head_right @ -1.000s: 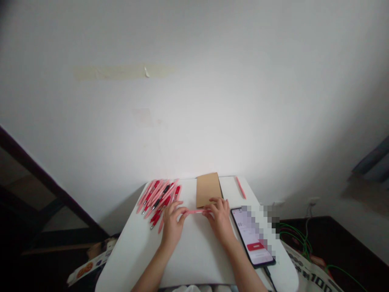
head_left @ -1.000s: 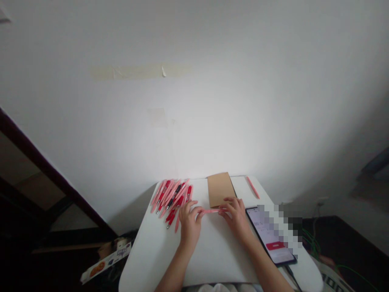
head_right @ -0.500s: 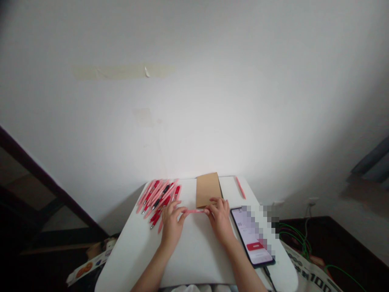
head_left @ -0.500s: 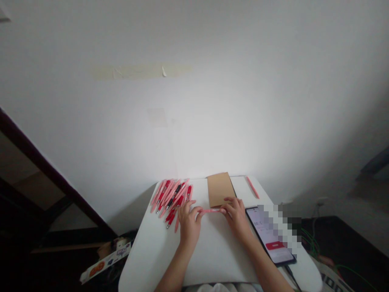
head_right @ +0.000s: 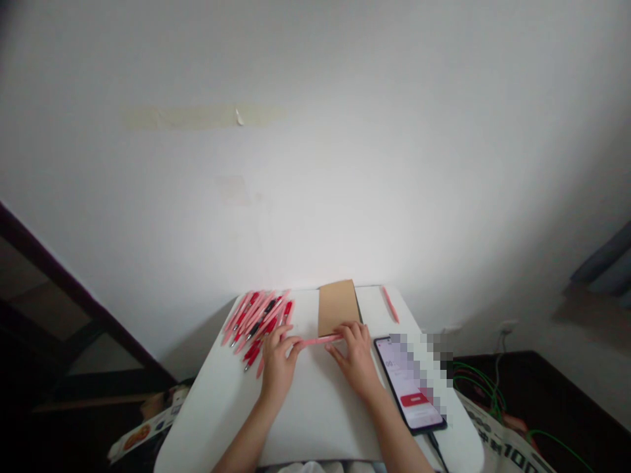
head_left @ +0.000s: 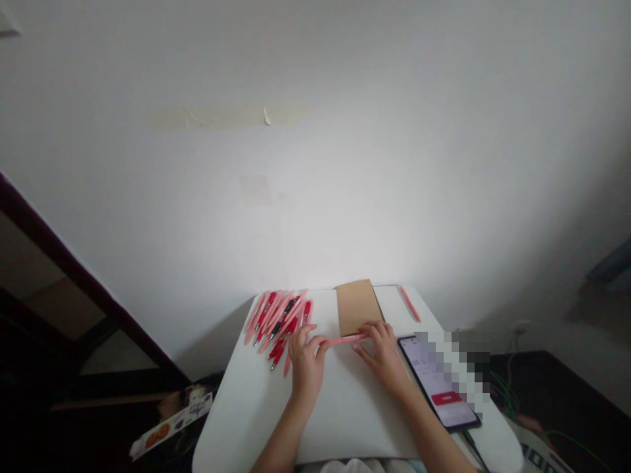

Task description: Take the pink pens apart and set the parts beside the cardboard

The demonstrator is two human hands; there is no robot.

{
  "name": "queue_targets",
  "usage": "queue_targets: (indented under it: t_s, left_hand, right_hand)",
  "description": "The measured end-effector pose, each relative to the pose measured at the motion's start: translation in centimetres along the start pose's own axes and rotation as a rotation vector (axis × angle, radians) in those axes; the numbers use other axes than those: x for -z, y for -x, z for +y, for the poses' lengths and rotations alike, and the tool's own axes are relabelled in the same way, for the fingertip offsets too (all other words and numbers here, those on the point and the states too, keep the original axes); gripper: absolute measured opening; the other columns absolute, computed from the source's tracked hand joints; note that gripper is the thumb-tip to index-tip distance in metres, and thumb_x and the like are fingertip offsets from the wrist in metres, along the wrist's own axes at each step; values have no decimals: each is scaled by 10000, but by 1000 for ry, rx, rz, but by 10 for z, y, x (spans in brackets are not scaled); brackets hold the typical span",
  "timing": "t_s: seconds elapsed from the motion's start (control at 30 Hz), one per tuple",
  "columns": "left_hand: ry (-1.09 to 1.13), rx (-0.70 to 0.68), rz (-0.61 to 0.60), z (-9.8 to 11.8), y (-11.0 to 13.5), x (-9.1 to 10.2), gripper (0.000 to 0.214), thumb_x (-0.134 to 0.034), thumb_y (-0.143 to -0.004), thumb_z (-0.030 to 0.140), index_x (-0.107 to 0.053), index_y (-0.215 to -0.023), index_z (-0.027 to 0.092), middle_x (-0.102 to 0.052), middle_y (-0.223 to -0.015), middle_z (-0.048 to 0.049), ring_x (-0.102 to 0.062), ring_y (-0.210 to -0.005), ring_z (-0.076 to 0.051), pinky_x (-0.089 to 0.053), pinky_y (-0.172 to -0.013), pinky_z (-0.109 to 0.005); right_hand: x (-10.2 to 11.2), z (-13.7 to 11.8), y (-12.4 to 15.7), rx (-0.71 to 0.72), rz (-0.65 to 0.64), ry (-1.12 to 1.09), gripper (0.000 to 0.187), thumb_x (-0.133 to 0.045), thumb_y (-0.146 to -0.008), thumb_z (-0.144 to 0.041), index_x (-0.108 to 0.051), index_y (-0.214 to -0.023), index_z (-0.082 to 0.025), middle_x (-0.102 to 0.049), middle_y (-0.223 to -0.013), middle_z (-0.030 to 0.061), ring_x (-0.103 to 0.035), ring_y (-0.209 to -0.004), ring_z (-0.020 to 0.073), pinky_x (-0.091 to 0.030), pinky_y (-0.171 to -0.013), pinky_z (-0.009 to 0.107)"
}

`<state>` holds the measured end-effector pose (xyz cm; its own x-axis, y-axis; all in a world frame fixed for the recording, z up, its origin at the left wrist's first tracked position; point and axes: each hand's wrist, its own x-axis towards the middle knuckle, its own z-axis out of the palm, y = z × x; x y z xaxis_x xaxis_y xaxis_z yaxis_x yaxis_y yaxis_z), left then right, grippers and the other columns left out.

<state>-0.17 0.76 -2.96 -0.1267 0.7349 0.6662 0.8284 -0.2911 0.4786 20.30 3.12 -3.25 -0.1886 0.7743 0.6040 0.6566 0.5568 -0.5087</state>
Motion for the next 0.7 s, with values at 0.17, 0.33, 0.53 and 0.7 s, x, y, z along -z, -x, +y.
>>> queue_targets:
  t_s: [0.17, 0.33, 0.53, 0.7]
  left_hand:
    - [12, 7, 15, 0, 0, 0, 99, -657, -826, 301, -727, -784, 245, -636, -1093, -69, -567, -1050, -260, -456, -931, -476]
    - [19, 17, 11, 1, 0, 2, 80, -668, -819, 292, -729, -780, 256, -629, -1117, -63, -564, -1057, -262, -460, -923, -477]
    - [29, 11, -8, 5, -1, 5, 43, -684, -807, 254, -723, -789, 251, -625, -1120, -63, -554, -1076, -266, -451, -938, -476]
    - [28, 11, -7, 5, -1, 5, 46, -683, -811, 263, -724, -799, 246, -628, -1108, -65, -557, -1070, -265, -453, -938, -475]
  right_hand:
    - [-3, 6, -1, 23, 47, -2, 91, -570, -907, -314, -613, -959, -254, -608, -1063, 71, -525, -1041, 260, -469, -895, 447]
    - [-2, 4, -1, 26, 54, -7, 66, -564, -915, -287, -617, -935, -253, -608, -1066, 66, -518, -1041, 252, -471, -897, 438]
    - [-1, 2, 0, -23, 46, -20, 203, -484, -959, -315, -647, -858, -247, -594, -1095, 76, -497, -1080, 258, -468, -915, 457]
    - [0, 1, 0, -32, 48, -27, 183, -502, -952, -339, -658, -909, -251, -592, -1111, 76, -497, -1090, 253, -470, -928, 442]
